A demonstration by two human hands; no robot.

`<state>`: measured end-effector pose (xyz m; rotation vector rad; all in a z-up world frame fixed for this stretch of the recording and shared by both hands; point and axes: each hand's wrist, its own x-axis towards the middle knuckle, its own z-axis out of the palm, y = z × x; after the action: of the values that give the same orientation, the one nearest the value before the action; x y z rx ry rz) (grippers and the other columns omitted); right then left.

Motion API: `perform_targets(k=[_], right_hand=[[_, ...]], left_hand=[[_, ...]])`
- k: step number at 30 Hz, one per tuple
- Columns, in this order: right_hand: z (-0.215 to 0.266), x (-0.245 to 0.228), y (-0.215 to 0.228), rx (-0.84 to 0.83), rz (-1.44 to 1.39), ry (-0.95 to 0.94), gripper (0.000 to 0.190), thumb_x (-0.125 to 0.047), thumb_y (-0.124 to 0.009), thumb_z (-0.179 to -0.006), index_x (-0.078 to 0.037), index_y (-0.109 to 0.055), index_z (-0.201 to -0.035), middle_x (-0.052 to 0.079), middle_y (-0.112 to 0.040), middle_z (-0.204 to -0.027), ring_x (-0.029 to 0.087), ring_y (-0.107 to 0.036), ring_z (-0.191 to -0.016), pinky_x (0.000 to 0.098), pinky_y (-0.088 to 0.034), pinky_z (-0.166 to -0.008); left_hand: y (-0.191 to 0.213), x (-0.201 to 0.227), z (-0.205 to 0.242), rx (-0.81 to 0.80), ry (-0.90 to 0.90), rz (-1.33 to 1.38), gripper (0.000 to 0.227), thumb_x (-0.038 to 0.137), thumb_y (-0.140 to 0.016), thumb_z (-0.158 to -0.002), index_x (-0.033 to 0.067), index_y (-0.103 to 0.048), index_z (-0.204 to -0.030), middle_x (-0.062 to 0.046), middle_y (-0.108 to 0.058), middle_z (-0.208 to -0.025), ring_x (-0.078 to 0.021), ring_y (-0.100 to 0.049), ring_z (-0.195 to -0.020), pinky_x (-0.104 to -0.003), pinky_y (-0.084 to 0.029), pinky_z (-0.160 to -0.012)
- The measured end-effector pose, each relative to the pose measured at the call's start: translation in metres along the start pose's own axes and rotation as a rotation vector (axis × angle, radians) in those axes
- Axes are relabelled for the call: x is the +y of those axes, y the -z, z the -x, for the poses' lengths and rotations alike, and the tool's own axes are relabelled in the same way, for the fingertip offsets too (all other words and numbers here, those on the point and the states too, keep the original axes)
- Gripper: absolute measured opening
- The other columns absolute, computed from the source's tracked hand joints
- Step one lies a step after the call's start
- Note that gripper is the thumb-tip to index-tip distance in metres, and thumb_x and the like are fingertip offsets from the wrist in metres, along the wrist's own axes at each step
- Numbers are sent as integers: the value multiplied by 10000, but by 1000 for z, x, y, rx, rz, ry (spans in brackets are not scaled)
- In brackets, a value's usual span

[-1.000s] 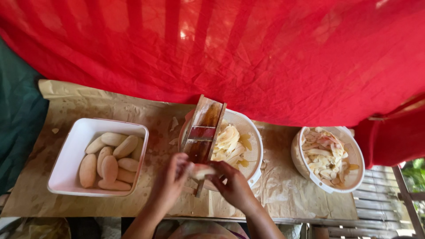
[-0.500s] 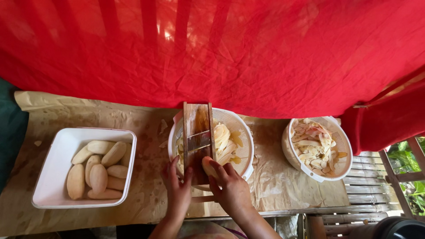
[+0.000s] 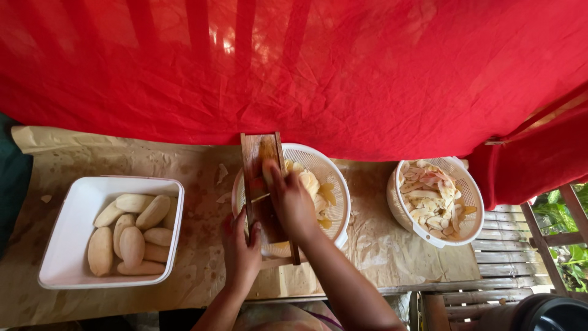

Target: The person slices peeled tubers using a wooden mandoline slicer, picking them up from a plastic container and letting the slices fall into a colander.

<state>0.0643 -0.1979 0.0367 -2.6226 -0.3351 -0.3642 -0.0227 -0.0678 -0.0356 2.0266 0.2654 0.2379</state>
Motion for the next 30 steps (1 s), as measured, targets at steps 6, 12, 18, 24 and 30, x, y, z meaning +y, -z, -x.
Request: perform_targets(k=[6, 12, 18, 24, 30], right_hand=[[-27, -2, 7, 69, 32, 48, 484, -249, -616, -988, -142, -543, -1454, 206, -623, -996, 378, -679, -800, 477, -580, -679], [88, -20, 29, -10, 115, 55, 628, -289, -710, -924, -162, -490, -1498, 138, -639, -801, 281, -673, -638, 410, -563, -513], [48, 0, 3, 25, 117, 22, 584, -223, -644, -958, -161, -490, -1518, 184, -632, -871, 324, -680, -701, 432, -572, -568], [-72, 12, -4, -25, 91, -47, 540, -272, -561, -1024, -109, -433, -1522, 236, -633, -965, 360, -694, -777, 459, -585, -654], [56, -17, 23, -33, 50, 52, 539, -199, -605, -998, -101, -478, -1513, 198, -648, -876, 290, -677, -617, 410, -566, -495]], left_hand=[[7, 21, -11, 69, -183, -223, 561, 196, -660, -911, 35, -507, -1426, -289, -390, -1478, -438, -435, -1323, -528, -390, -1066], [9, 28, -33, 78, -229, -227, 587, 216, -633, -951, 35, -492, -1490, -223, -446, -1458, -418, -419, -1354, -533, -351, -1093], [-3, 17, -36, 22, -188, -118, 459, 191, -596, -999, 40, -553, -1430, -290, -351, -1537, -465, -332, -1438, -534, -351, -1119], [-4, 19, -35, 68, -288, 9, 489, 133, -575, -993, -46, -481, -1438, -354, -197, -1607, -528, -250, -1461, -492, -399, -1056], [-5, 16, -36, 120, -303, -144, 536, 111, -617, -958, 9, -490, -1469, -235, -546, -1386, -428, -480, -1335, -512, -365, -1140]])
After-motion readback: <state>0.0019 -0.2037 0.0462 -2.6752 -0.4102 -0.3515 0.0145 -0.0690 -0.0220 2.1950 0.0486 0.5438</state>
